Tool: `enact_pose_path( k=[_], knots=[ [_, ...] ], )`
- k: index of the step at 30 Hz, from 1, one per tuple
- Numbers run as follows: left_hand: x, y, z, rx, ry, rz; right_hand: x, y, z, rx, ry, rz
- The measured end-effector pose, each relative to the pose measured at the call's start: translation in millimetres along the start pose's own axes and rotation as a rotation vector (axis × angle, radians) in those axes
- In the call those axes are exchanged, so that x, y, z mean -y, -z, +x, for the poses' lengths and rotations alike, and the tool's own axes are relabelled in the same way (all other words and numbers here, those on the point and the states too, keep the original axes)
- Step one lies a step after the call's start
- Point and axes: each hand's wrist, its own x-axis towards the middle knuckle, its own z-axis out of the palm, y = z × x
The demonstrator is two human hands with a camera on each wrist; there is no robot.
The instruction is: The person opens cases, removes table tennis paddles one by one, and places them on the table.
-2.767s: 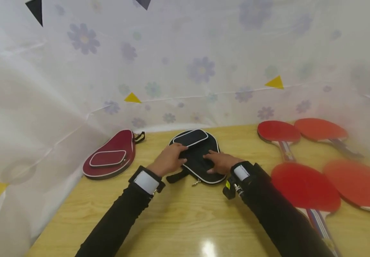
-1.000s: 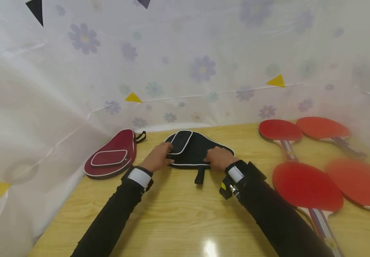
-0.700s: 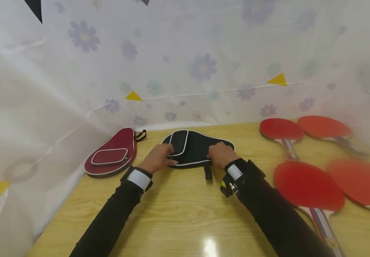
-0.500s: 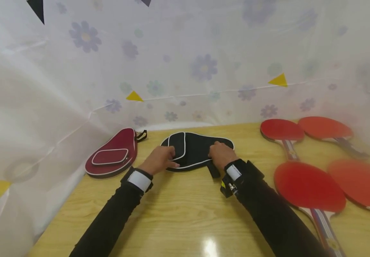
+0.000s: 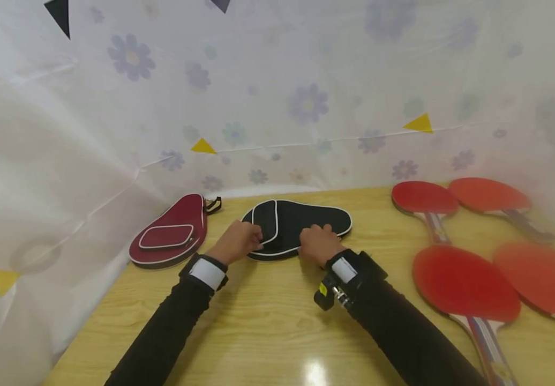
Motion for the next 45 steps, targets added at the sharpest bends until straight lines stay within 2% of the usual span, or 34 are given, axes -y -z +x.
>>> enact_pose_path(
  k=[3,7,9,11,14,17,23,26,32,35,42,45],
  knots=[
    [6.7,0.0,-0.1,0.046,0.039,-0.008,18,-7,1,0.019,-0.02,0.013],
    [13.8,2.3,-3.0,0.102,0.197,-0.04,37,-17,-1,-0.017,-0.077,-0.005],
    [15.4,3.0,-4.7,0.121,0.251,-0.045,42,-20,-3,-0.049,-0.097,-0.006],
    [16.0,3.2,-5.5,0.133,0.259,-0.044,43,-24,-2,-0.088,-0.062,-0.011],
    [16.8,3.0,-4.6,0.134,0.222,-0.014,45,-26,-1,-0.128,0.035,0.019],
    [19.2,2.0,-2.5,0.126,0.178,0.01,49,-26,1,-0.12,0.091,0.066],
    [21.2,6.9,-6.0,0.123,0.02,0.032,51,-22,3,-0.075,0.057,0.101],
    [20.9,11.2,-9.0,0.118,-0.035,0.041,48,-20,6,-0.062,0.037,0.103],
    [22.4,12.5,-11.3,0.107,-0.167,0.034,41,-19,9,-0.02,-0.048,0.16],
    [21.3,12.0,-11.1,0.121,-0.187,0.022,37,-19,10,-0.013,-0.058,0.185],
    [16.8,9.3,-10.8,0.15,-0.178,0.011,29,-19,9,-0.031,-0.064,0.192],
    [17.6,8.2,-11.7,0.161,-0.217,0.007,25,-20,10,-0.027,-0.081,0.193]
  ],
)
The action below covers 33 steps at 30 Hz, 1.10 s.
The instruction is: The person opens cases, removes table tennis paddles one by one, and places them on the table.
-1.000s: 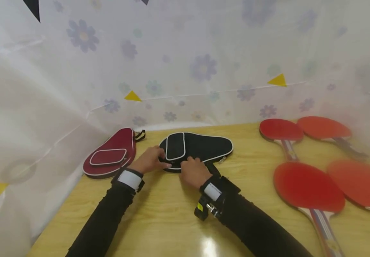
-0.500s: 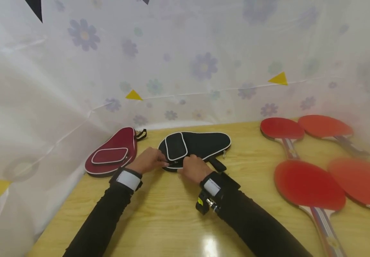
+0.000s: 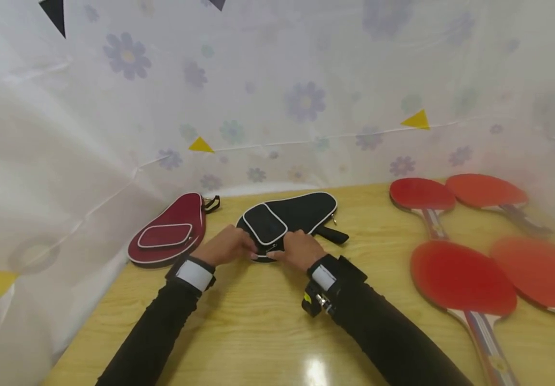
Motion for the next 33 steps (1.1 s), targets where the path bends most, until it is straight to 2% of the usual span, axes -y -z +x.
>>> enact_pose_path(
  k=[3,6,10,16,20,26,29,33],
  knots=[
    [4.8,-1.3,-0.3,-0.005,-0.054,-0.004,-5,0,2,-0.006,-0.004,-0.003],
    [10.3,-1.9,-3.8,-0.025,-0.069,-0.027,-8,-1,3,-0.012,0.01,-0.002],
    [13.8,-1.1,-6.0,-0.049,-0.041,-0.059,-8,0,2,-0.021,0.028,0.002],
    [11.7,-0.1,-3.1,-0.029,0.003,-0.076,-17,3,4,-0.025,0.018,-0.02],
    [8.9,1.7,-4.2,-0.018,0.025,-0.089,-25,8,6,0.021,0.013,-0.015],
    [5.3,1.3,-5.1,-0.008,0.029,-0.119,-30,17,6,0.069,0.103,-0.09],
    [3.1,-1.1,-2.7,-0.015,0.018,-0.116,-31,17,7,0.102,0.095,-0.094],
    [0.1,-6.4,-0.3,-0.012,0.036,-0.108,-30,12,6,0.128,0.063,-0.06]
  ],
)
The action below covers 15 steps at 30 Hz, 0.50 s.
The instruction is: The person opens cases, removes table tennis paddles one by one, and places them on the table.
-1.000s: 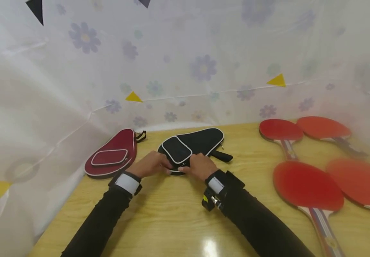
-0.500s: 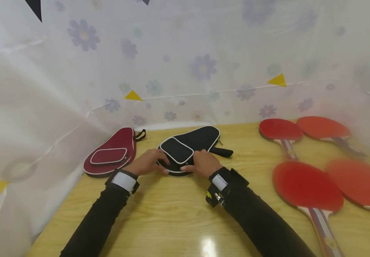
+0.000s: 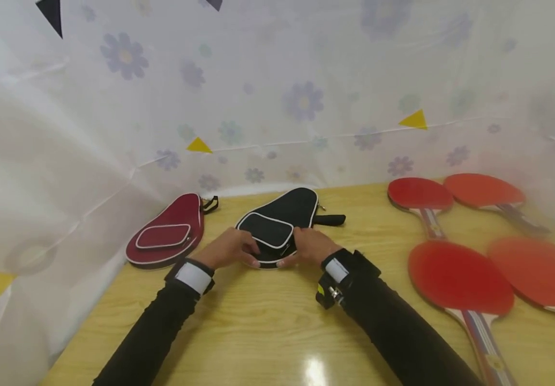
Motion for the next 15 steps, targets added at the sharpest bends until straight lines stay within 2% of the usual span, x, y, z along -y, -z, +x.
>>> enact_pose_path(
  k=[4,8,11,15],
  knots=[
    [0.1,-5.5,1.1,-0.002,0.012,0.039,9,-8,-4,-0.072,-0.021,-0.009],
    [-0.8,-5.5,1.1,-0.023,0.011,0.084,28,-13,-7,-0.209,-0.036,-0.058],
    [-2.5,-5.1,1.7,-0.03,0.012,0.088,39,-16,-9,-0.291,-0.042,-0.102],
    [-7.2,-6.3,4.2,-0.014,0.013,0.081,41,-20,-10,-0.35,-0.061,-0.101]
  ],
)
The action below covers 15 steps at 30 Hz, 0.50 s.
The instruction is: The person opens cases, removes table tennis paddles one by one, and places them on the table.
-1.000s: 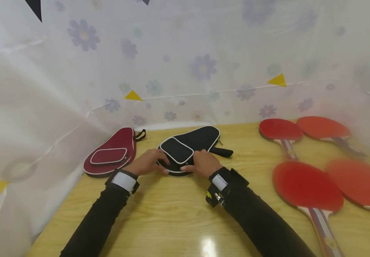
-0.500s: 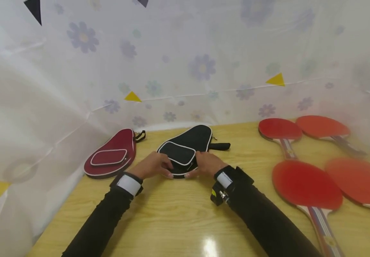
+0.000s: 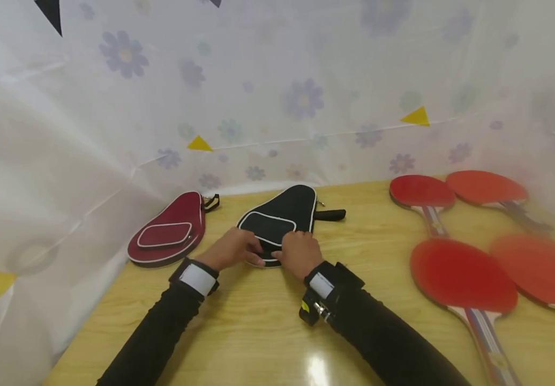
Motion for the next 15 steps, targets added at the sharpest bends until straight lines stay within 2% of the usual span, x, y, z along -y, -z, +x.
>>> enact_pose_path(
  k=[5,10,15],
  knots=[
    [-11.0,-0.3,3.7,0.004,-0.003,0.02,-8,3,1,0.004,0.015,0.018],
    [-22.4,-2.4,6.6,0.007,-0.037,0.047,-20,4,8,0.1,-0.001,0.044],
    [-26.2,-4.1,3.9,0.03,-0.082,0.047,-30,1,15,0.2,-0.063,0.081]
  ],
)
